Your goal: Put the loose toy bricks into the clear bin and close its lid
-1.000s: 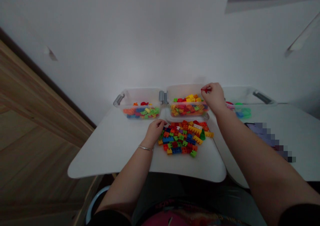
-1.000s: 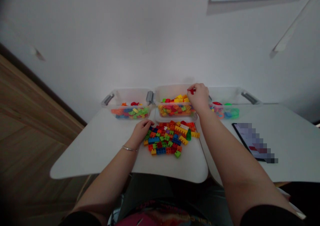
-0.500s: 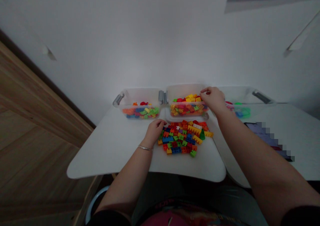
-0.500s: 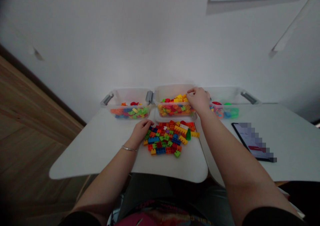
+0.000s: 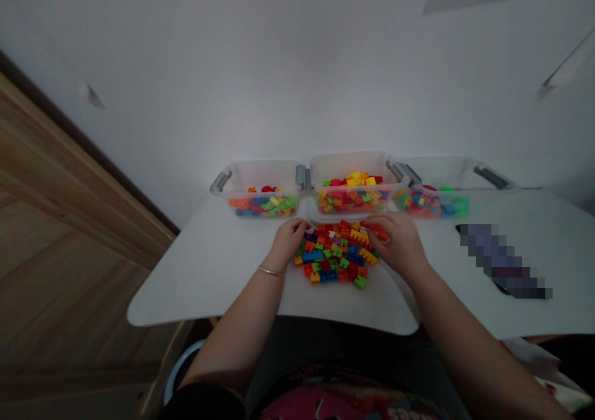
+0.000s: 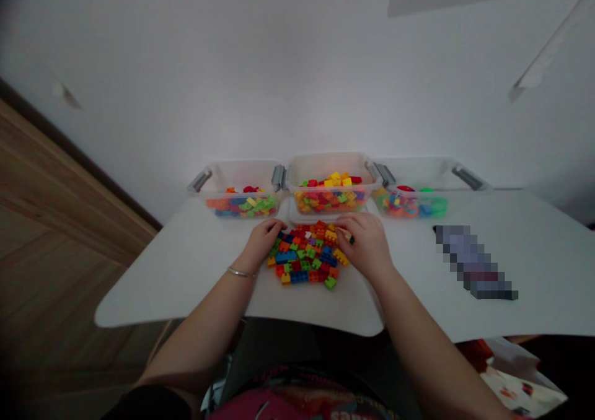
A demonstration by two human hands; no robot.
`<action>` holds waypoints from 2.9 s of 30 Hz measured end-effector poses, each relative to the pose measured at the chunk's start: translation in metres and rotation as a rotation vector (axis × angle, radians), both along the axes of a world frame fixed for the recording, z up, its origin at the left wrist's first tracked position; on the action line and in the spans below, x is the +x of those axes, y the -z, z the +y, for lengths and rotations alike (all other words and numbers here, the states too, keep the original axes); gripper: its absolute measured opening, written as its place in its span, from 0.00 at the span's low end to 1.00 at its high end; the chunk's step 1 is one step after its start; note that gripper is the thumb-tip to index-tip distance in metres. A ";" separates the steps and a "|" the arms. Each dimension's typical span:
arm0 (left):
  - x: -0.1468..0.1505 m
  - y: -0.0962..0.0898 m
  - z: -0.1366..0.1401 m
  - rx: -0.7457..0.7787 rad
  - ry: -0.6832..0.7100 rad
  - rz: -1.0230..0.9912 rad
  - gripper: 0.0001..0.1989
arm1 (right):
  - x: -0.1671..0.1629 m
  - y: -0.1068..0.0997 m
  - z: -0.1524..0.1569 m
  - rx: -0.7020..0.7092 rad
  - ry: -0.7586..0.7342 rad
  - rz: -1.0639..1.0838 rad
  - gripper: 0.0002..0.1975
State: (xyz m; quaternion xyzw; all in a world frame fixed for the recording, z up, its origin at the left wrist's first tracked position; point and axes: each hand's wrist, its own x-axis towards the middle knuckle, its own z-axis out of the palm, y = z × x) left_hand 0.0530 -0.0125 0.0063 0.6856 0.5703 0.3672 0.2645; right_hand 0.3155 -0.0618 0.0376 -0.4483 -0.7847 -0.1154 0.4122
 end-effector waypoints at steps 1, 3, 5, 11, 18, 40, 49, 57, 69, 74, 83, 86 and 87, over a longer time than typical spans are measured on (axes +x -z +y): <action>0.000 0.000 0.000 0.001 -0.002 0.000 0.14 | 0.001 0.009 -0.002 -0.036 0.034 -0.047 0.06; 0.000 0.000 0.000 0.002 0.000 -0.004 0.14 | 0.002 0.025 -0.003 -0.086 0.107 -0.097 0.08; 0.000 -0.001 -0.001 0.004 0.007 -0.010 0.15 | 0.004 0.036 -0.003 -0.121 0.160 -0.091 0.10; 0.000 -0.001 -0.001 0.005 0.004 -0.010 0.15 | 0.013 0.056 0.005 -0.195 0.113 0.002 0.13; 0.000 0.000 0.000 0.015 0.006 -0.003 0.15 | 0.016 0.064 0.008 -0.197 0.125 0.053 0.13; -0.001 -0.001 -0.001 0.011 -0.002 -0.006 0.15 | 0.003 0.045 -0.013 -0.162 0.089 0.439 0.11; -0.001 -0.003 -0.002 0.002 0.002 0.010 0.14 | 0.010 0.007 0.033 -0.015 0.154 0.659 0.15; 0.000 -0.006 -0.004 0.004 -0.002 0.012 0.14 | -0.003 -0.061 0.087 -0.122 0.214 0.375 0.16; -0.002 0.001 -0.001 0.014 0.000 0.000 0.14 | -0.010 -0.060 0.125 -0.418 0.367 0.154 0.11; -0.002 0.000 -0.001 0.010 0.006 -0.002 0.14 | -0.011 -0.062 0.114 -0.372 0.344 0.150 0.12; -0.002 -0.004 -0.003 0.006 0.004 0.015 0.15 | -0.013 -0.059 0.075 -0.066 0.117 0.315 0.12; -0.002 -0.003 -0.002 0.006 0.004 0.006 0.15 | -0.018 -0.048 0.048 0.021 0.050 0.323 0.11; -0.002 -0.002 -0.002 0.005 0.003 0.003 0.15 | -0.019 -0.041 0.040 0.029 0.024 0.318 0.10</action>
